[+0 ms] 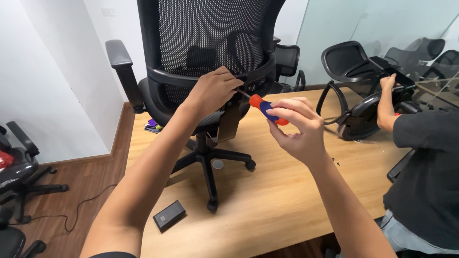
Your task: The person uses a screwdriver to drive screws into the back of a black mesh office chair placed on a wooden table, holding the chair steady with the other hand and repositioning the screwdriver between screws. Another person works on a chair base at the same table.
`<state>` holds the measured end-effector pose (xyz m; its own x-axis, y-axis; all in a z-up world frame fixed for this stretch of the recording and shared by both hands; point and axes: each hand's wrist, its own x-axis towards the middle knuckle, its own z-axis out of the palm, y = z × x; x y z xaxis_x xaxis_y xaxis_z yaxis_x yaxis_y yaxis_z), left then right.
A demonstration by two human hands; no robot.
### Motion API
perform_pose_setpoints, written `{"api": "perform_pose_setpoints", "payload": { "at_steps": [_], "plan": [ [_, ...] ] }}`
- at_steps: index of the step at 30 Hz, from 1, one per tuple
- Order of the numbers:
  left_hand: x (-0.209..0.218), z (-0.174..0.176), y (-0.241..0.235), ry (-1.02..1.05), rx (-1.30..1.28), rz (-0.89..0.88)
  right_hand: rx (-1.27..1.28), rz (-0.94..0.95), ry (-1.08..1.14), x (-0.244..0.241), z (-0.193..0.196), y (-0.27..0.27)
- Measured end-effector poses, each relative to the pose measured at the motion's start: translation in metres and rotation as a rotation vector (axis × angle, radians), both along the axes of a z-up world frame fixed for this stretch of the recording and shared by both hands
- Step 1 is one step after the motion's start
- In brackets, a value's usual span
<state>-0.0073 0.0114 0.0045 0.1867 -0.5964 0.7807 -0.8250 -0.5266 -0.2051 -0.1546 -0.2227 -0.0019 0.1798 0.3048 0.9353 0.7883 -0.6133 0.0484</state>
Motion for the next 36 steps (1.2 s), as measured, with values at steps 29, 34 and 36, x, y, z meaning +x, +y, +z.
{"api": "perform_pose_setpoints", "payload": {
  "at_steps": [29,34,36],
  "plan": [
    [-0.072,-0.134,0.145,0.560,-0.259,0.103,-0.156,0.307,0.363,0.027,-0.066,0.079],
    [-0.075,-0.212,0.177,0.803,-0.320,0.186,-0.194,0.360,0.518,0.042,-0.117,0.108],
    [-0.075,-0.242,0.189,0.927,-0.302,0.273,-0.205,0.359,0.563,0.048,-0.138,0.119]
  ]
}}
